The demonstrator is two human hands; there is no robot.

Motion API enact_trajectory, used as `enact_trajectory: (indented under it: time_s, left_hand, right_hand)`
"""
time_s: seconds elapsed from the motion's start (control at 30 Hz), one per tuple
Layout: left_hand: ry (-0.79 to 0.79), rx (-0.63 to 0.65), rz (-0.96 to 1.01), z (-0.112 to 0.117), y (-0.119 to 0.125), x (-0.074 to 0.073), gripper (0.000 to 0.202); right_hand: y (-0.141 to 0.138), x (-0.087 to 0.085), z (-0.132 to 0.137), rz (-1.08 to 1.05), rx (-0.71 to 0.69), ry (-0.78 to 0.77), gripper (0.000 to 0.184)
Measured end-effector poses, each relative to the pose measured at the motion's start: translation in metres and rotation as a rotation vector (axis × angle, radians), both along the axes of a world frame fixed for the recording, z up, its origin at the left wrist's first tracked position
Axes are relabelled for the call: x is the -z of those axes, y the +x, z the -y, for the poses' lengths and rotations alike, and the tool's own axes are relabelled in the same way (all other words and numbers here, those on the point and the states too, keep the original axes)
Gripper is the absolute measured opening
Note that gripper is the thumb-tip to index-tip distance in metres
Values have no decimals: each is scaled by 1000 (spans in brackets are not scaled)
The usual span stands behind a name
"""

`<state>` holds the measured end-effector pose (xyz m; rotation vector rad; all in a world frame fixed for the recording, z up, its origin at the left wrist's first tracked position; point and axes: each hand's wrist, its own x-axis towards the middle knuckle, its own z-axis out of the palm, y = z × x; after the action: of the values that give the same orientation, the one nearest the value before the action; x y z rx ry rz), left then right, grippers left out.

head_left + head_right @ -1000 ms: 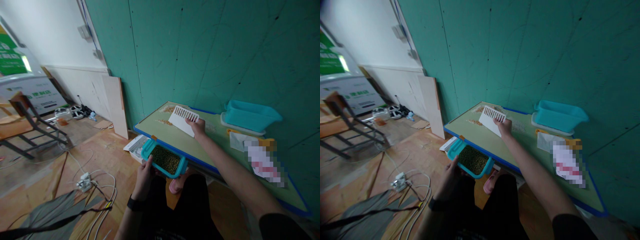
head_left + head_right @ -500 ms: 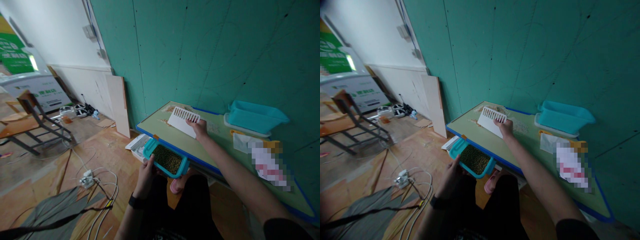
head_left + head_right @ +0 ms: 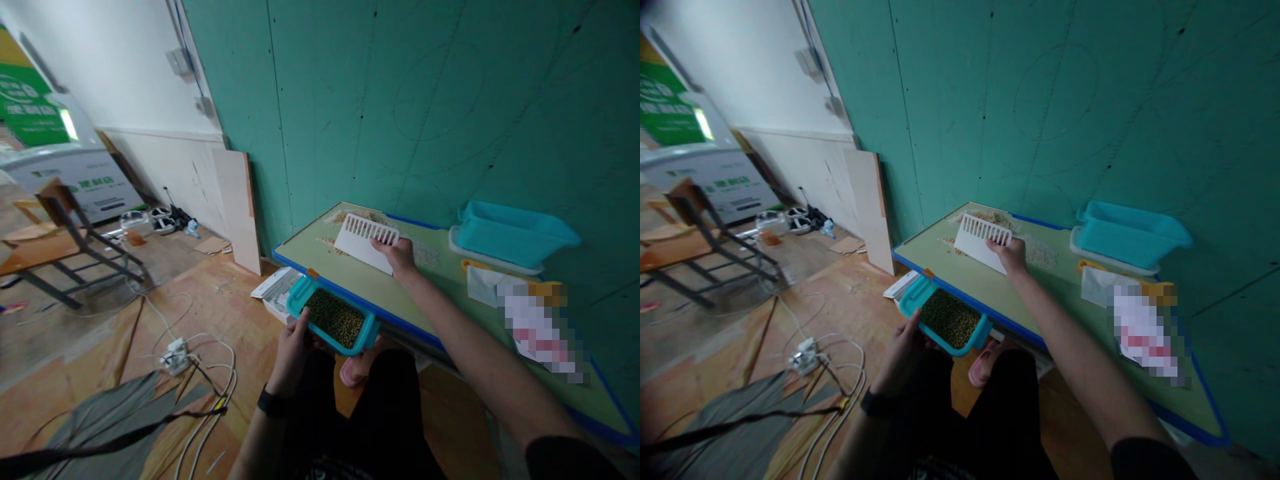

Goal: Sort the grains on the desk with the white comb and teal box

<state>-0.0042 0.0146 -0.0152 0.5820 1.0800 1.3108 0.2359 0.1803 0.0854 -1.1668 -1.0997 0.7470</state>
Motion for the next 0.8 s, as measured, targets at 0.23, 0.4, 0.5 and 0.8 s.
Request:
enact_trajectory:
  time_s: [0.23,0.4,0.5,0.8]
  left_hand:
    - [32,11,50,3,0,3,54]
    - [31,9,22,3,-1,1,56]
    - [13,4,24,1,-1,3,56]
    - [-8,-17,49,-1,1,7,58]
  right_hand:
    - [-2,1,0,-7,-25,-10,38]
    - [-3,2,1,10,-49,0,40]
    - [-5,2,2,-1,-66,1,41]
    - [-12,0,7,41,-120,22,41]
